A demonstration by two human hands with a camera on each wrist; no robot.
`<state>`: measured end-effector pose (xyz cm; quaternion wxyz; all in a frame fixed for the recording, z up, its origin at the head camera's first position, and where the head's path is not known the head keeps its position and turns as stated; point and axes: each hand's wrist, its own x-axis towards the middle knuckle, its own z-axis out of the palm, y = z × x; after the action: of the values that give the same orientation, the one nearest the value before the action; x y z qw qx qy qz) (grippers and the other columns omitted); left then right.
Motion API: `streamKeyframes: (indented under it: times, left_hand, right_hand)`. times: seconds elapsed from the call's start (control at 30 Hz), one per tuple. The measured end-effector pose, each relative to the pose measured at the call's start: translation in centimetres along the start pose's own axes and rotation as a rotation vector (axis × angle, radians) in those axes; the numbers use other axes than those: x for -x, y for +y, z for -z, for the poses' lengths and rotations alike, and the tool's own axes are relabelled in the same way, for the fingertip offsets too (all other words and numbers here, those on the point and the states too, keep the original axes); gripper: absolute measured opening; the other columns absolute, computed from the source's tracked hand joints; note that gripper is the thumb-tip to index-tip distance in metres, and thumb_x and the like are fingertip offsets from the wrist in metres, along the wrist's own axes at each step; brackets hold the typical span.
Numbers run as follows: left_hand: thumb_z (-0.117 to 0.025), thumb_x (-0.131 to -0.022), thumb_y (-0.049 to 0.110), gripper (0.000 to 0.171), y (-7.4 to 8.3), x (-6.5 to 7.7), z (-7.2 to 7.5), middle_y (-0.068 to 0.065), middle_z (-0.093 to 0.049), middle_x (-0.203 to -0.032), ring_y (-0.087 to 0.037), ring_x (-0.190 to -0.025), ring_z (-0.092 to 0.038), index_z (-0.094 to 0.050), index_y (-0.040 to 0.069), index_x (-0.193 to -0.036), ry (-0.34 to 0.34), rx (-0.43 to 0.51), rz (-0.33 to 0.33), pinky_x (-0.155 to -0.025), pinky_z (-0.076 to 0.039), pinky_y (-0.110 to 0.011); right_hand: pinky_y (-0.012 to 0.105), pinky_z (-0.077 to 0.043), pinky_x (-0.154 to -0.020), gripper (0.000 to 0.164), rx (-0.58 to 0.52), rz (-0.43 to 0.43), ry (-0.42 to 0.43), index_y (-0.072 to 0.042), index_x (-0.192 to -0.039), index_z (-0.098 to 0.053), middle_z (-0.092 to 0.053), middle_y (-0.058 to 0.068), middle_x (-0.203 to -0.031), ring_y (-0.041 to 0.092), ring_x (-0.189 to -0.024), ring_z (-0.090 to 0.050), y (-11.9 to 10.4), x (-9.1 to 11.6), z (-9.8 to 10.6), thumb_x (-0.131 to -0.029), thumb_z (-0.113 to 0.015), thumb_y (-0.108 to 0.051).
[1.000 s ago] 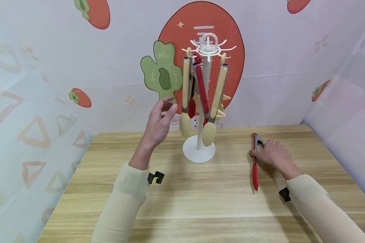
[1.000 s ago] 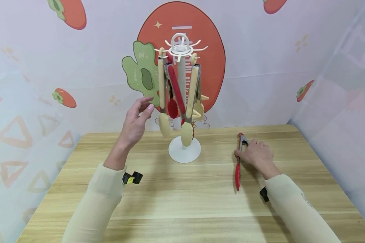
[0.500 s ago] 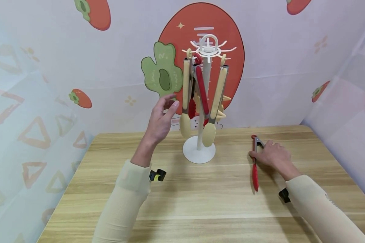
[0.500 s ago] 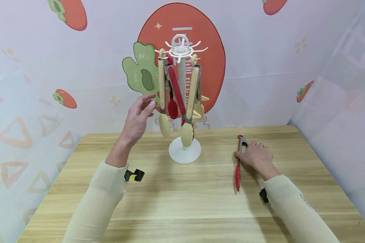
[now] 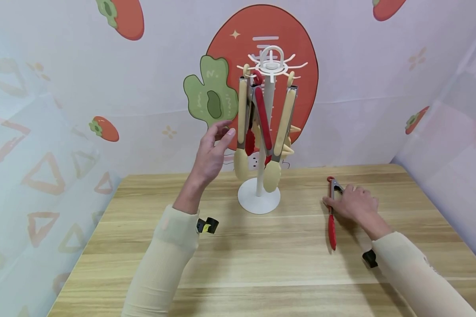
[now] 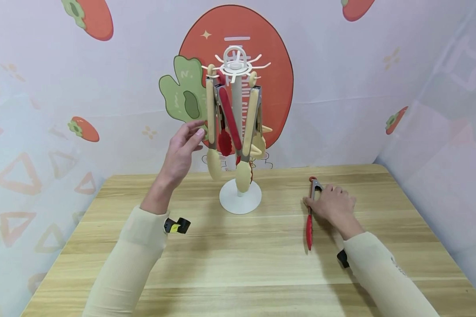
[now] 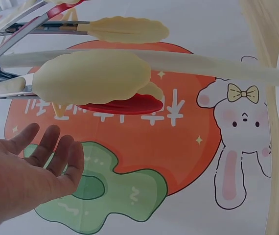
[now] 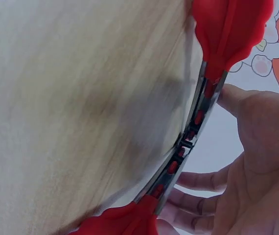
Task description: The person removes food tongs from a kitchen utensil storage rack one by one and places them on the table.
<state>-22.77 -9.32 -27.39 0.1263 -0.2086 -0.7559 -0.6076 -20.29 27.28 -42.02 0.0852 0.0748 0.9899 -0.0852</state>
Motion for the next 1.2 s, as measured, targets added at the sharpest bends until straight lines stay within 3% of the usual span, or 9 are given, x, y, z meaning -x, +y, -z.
streamKeyframes:
  times: [0.13, 0.33, 0.5, 0.67, 0.83, 1.0, 1.2]
  left_hand:
    - [-0.05, -0.095, 0.03, 0.047, -0.2, -0.2, -0.1, -0.01, -0.051, -0.118, -0.021, -0.107, -0.044, -0.045, 0.003, -0.134, -0.008, 0.014, 0.002, -0.091, -0.037, -0.034]
    - [-0.05, -0.094, 0.03, 0.048, -0.3, -0.9, -0.2, -0.01, -0.05, -0.124, -0.02, -0.11, -0.044, -0.045, 0.005, -0.135, -0.035, 0.045, -0.028, -0.095, -0.037, -0.033]
    - [-0.045, -0.096, 0.029, 0.051, -0.1, -1.4, -0.2, -0.011, -0.046, -0.131, -0.019, -0.118, -0.042, -0.04, 0.002, -0.138, -0.078, 0.091, -0.05, -0.101, -0.035, -0.034]
    - [-0.042, -0.096, 0.028, 0.052, -0.2, -2.0, -0.3, -0.012, -0.045, -0.133, -0.019, -0.122, -0.041, -0.037, 0.001, -0.14, -0.126, 0.15, -0.077, -0.105, -0.031, -0.043]
    - [-0.041, -0.096, 0.028, 0.052, -0.6, -2.5, -0.4, -0.013, -0.046, -0.131, -0.021, -0.121, -0.044, -0.036, 0.001, -0.14, -0.176, 0.199, -0.107, -0.104, -0.034, -0.038]
    - [-0.041, -0.095, 0.028, 0.053, -0.7, -2.9, -0.5, -0.012, -0.045, -0.133, -0.021, -0.121, -0.044, -0.035, 0.001, -0.141, -0.192, 0.209, -0.105, -0.103, -0.035, -0.035]
    - [-0.042, -0.095, 0.026, 0.051, -0.5, -3.3, -0.8, -0.012, -0.045, -0.132, -0.022, -0.119, -0.044, -0.036, 0.002, -0.14, -0.182, 0.207, -0.09, -0.101, -0.036, -0.038]
  right_hand:
    - [0.059, -0.038, -0.068, 0.097, -0.018, 0.021, 0.075, 0.015, -0.111, -0.042, -0.044, 0.04, -0.109, 0.053, -0.096, -0.042, -0.3, 0.5, 0.2, -0.078, -0.042, -0.077]
    - [0.065, -0.035, -0.076, 0.099, -0.04, 0.067, 0.131, 0.015, -0.117, -0.039, -0.041, 0.04, -0.115, 0.055, -0.102, -0.04, -1.1, 1.3, 0.7, -0.079, -0.041, -0.076]
    - [0.062, -0.036, -0.071, 0.091, -0.088, 0.104, 0.159, 0.011, -0.114, -0.042, -0.044, 0.033, -0.109, 0.049, -0.097, -0.042, -1.8, 2.1, 1.2, -0.079, -0.045, -0.074]
    - [0.063, -0.037, -0.072, 0.093, -0.115, 0.15, 0.168, 0.012, -0.121, -0.041, -0.043, 0.034, -0.114, 0.049, -0.102, -0.042, -2.4, 3.0, 1.5, -0.08, -0.048, -0.071]
    - [0.061, -0.04, -0.071, 0.085, -0.152, 0.222, 0.205, 0.009, -0.122, -0.046, -0.046, 0.033, -0.115, 0.048, -0.101, -0.046, -2.8, 3.9, 1.4, -0.082, -0.051, -0.066]
    - [0.056, -0.042, -0.066, 0.071, -0.191, 0.291, 0.263, 0.003, -0.114, -0.053, -0.052, 0.027, -0.114, 0.046, -0.099, -0.051, -3.1, 4.5, 0.9, -0.083, -0.055, -0.062]
    - [0.054, -0.043, -0.065, 0.069, -0.206, 0.313, 0.297, 0.001, -0.115, -0.053, -0.054, 0.023, -0.108, 0.043, -0.093, -0.053, -3.3, 5.0, 0.7, -0.083, -0.057, -0.06]
